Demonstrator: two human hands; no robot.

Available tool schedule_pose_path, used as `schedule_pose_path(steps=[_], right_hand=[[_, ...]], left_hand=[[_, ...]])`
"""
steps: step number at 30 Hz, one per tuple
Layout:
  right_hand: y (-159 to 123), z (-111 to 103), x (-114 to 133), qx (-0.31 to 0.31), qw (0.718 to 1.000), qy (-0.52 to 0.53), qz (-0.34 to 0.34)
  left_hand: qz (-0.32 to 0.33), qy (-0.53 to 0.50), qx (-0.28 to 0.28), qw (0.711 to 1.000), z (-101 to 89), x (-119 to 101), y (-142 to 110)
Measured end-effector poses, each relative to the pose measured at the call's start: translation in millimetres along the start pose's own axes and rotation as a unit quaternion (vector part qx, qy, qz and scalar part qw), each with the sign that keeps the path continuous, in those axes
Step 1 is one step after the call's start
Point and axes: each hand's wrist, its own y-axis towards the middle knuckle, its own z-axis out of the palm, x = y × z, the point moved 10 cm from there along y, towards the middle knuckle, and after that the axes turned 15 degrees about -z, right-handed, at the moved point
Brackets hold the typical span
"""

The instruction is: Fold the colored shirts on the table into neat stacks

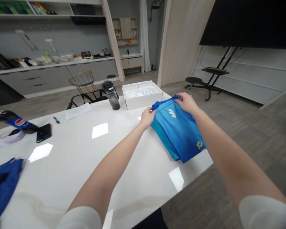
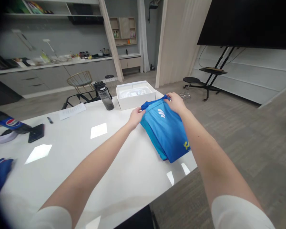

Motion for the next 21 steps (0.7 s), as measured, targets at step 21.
schedule_pose_path(steps=[21], right_hand=[[-137,238,424,0.261,0.891,0.259,-0.268]], left_hand=[[0.004,0.352,-0.136,0.926,-291.9,210,-206]])
